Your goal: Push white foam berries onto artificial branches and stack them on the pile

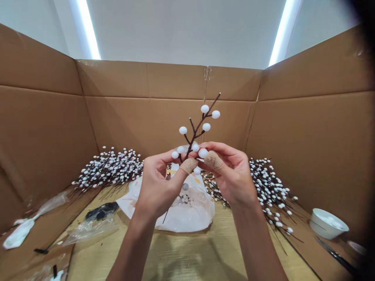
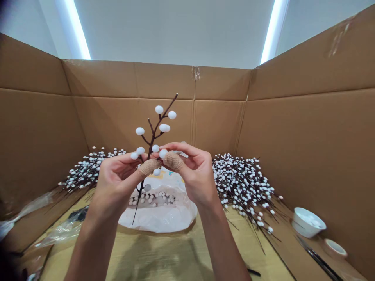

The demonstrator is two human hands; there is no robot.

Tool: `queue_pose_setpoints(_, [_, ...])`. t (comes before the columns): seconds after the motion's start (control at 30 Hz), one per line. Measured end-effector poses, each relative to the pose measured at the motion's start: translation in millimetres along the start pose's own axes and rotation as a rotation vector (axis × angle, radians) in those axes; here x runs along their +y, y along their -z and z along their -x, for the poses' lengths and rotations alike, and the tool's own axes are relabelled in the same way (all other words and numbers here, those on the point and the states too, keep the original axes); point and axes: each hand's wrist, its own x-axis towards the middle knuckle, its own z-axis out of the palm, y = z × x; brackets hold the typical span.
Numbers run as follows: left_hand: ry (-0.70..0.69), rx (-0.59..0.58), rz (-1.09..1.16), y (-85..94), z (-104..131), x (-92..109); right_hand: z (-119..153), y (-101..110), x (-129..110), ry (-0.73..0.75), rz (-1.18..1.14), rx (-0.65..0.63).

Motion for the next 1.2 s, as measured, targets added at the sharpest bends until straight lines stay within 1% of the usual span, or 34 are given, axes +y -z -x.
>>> queue_pose_setpoints(0.2, [0.011,-0.009,0.014,-1.0,1,2,-1,0,4,-0.018,-0.018,0.029])
queue_pose_setpoints(0.37, [0.004,0.001,-0.022,-1.3,1,2,-3,0,7,-0.023,-0.028,0.027])
queue_pose_setpoints(0.5, [-0.009,-0.005,-0.055,-0.8,0,1,-3,1,8,-0.031,-0.037,0.009])
queue_pose_setpoints(0.63, [-0.026,0.024,-0.12,-1.2,0,2,-4,3,12,-0.048,-0.049,-0.011])
queue_pose_setpoints(0.93, [-0.018,0.054,-0.172,-4.4,-4,1,-5,7,13,-0.039,0.063,-0.013])
queue_pose_setpoints(1.2, [-0.098,0.105,-0.269,-4.0,-3,-2,-6,5,17,-0.034,0.054,-0.006])
